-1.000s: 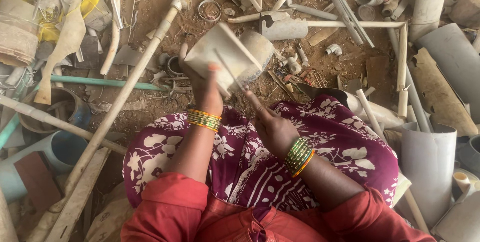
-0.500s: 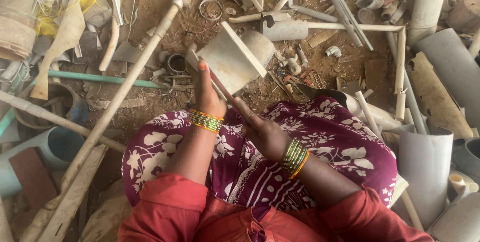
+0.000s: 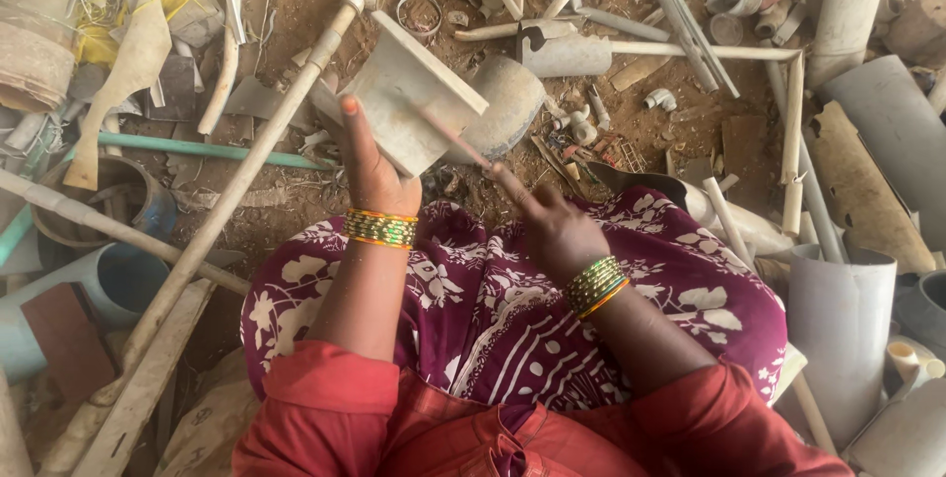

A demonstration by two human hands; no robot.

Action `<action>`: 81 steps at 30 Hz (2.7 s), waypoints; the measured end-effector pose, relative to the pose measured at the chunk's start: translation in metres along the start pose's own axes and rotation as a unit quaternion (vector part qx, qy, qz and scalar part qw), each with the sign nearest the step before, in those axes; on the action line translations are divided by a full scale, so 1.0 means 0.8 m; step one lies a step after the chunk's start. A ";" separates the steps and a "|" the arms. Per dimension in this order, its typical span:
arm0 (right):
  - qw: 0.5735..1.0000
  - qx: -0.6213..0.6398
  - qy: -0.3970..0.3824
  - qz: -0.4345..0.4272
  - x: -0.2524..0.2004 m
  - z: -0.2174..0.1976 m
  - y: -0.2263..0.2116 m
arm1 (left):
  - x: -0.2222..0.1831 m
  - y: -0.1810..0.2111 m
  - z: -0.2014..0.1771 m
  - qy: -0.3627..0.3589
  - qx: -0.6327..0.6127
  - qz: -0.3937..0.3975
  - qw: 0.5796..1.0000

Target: The person sands the edges of a PVC pipe fitting using a hand-held tool while sitting on the ground amidst PVC pipe scraps. They rotate the fitting to sand different sections of the inner and outer rim.

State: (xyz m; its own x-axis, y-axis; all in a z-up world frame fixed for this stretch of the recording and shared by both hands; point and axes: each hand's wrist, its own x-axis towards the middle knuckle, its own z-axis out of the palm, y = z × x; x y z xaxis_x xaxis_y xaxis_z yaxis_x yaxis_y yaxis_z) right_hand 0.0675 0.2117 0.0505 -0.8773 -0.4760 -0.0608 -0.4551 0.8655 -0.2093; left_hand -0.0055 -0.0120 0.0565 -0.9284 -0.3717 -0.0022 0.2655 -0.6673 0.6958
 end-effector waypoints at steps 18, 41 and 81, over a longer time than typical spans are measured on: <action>0.988 0.091 -0.105 0.070 0.016 -0.019 -0.010 | -0.006 -0.005 0.016 0.027 0.018 -0.054 0.998; 0.976 0.195 -0.005 -0.098 -0.003 -0.021 0.004 | 0.007 0.016 0.013 0.049 -0.035 0.044 0.997; 0.989 0.104 0.057 -0.086 -0.003 0.020 0.046 | 0.000 0.025 0.030 0.110 0.038 0.066 0.991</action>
State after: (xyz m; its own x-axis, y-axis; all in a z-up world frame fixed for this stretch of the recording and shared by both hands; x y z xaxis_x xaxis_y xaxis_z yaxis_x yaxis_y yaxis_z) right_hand 0.0558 0.2422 0.0275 -0.8067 -0.5824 0.1006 -0.5679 0.7168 -0.4046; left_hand -0.0067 -0.0102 0.0873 -0.8055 -0.5898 -0.0575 0.3530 -0.5555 0.7529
